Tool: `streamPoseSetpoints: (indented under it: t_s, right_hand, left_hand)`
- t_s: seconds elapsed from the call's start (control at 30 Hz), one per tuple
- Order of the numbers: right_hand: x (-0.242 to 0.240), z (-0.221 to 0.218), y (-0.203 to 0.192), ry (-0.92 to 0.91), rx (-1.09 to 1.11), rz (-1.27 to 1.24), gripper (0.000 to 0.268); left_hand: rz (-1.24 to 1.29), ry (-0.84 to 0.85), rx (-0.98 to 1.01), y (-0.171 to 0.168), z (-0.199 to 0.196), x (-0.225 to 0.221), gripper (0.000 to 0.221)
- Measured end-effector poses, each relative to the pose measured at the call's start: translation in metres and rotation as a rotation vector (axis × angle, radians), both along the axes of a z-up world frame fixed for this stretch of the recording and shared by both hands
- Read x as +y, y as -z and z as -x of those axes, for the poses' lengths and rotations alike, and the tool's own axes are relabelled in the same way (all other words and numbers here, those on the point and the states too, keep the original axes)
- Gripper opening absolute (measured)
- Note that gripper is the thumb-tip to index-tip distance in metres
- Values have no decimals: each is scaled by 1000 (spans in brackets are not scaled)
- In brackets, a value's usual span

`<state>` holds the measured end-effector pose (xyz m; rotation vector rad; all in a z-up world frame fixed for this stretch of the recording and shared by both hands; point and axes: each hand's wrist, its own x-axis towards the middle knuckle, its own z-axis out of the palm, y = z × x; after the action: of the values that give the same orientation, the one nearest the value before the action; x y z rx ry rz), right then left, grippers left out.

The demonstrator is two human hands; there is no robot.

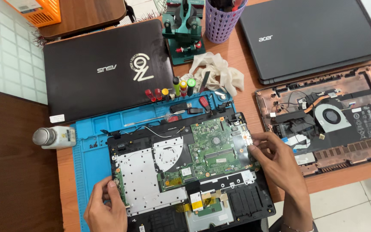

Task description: The person removes the motherboard from a laptop chassis and then detaches the screen assembly from the hinges using a screwdriver.

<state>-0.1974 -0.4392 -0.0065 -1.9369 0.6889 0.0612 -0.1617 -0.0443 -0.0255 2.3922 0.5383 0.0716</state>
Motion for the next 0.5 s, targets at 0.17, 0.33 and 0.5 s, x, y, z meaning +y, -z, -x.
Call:
streamPoseSetpoints:
  t_s: [0.17, 0.33, 0.5]
  right_hand:
    - [-5, 4, 0, -6, -111, -85, 31]
    - [-13, 14, -8, 50, -154, -212, 38]
    - [-28, 26, -10, 108, -126, -241, 46]
  left_hand:
    - [-3, 12, 24, -1, 3, -4, 23]
    - [21, 39, 4, -2, 3, -15, 23]
    - [117, 84, -13, 2, 4, -34, 22]
